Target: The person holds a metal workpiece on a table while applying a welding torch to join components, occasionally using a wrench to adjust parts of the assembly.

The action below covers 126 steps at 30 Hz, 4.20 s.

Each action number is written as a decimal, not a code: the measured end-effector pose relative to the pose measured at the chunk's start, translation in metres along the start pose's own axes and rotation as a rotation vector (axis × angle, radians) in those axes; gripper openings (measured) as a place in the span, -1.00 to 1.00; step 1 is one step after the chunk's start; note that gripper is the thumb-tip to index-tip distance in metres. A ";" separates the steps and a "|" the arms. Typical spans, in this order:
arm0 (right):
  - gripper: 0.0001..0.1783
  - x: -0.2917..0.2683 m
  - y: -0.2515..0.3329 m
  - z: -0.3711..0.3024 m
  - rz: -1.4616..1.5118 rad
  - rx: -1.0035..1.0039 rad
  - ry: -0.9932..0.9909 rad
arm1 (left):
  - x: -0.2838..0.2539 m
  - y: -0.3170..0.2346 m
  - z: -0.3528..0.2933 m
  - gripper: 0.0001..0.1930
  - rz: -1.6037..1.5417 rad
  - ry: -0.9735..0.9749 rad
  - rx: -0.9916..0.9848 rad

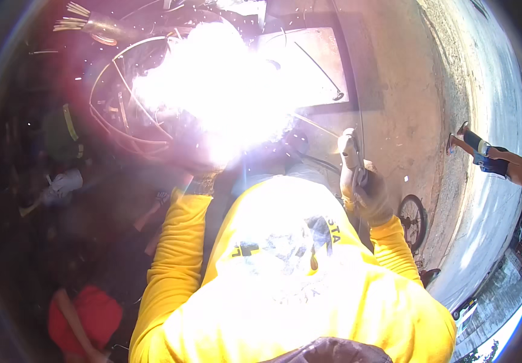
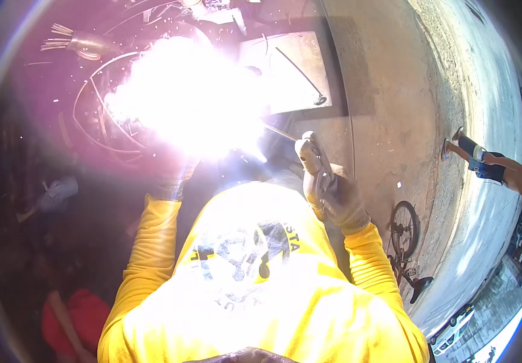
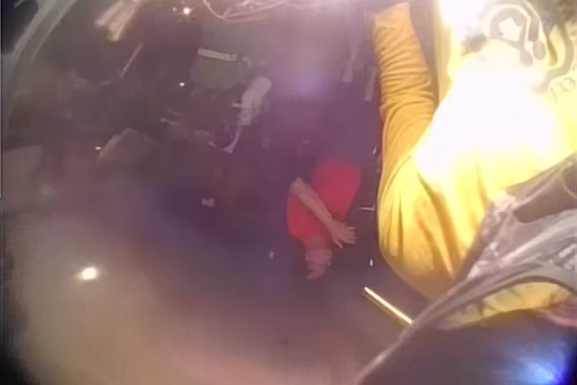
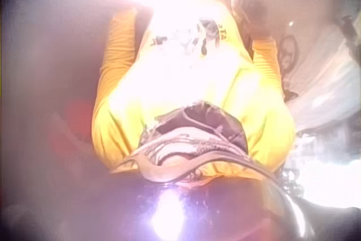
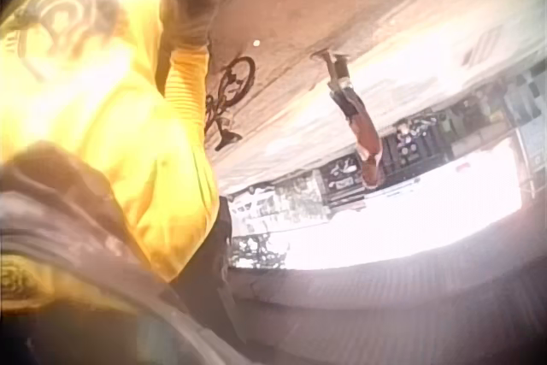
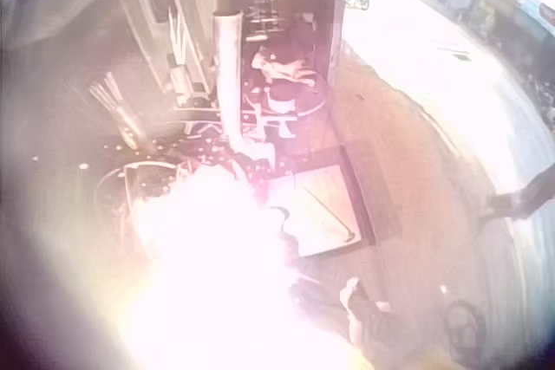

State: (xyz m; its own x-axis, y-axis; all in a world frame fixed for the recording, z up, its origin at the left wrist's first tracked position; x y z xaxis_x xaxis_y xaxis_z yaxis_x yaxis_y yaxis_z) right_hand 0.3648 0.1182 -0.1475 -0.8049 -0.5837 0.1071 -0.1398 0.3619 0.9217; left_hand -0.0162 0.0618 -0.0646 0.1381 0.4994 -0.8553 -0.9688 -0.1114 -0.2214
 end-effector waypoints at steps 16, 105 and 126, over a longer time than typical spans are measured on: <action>-0.30 0.004 0.020 0.003 -0.237 0.043 -0.108 | 0.028 0.010 -0.012 0.00 -0.292 0.056 -0.048; -0.54 0.126 0.193 0.351 -0.383 -0.773 -0.009 | 0.079 0.011 0.053 -0.16 -0.352 0.132 -0.118; -0.60 0.220 0.144 0.482 -1.323 -0.340 0.324 | 0.071 0.009 0.055 -0.15 -0.388 0.098 -0.111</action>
State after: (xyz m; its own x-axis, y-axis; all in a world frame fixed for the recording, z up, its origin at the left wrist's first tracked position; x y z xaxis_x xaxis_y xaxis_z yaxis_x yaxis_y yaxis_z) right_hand -0.1103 0.3922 -0.1714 -0.0152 -0.5057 -0.8626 -0.4973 -0.7446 0.4453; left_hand -0.0266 0.1435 -0.1016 0.5127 0.4392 -0.7377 -0.8135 -0.0260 -0.5809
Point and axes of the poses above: each hand's wrist, its own z-axis towards the middle knuckle, its own x-axis out of the palm, y = z × x, the point moved 7 cm from there along z, towards the middle knuckle, and after that the axes turned 11 degrees about z, right-handed, at the moved point
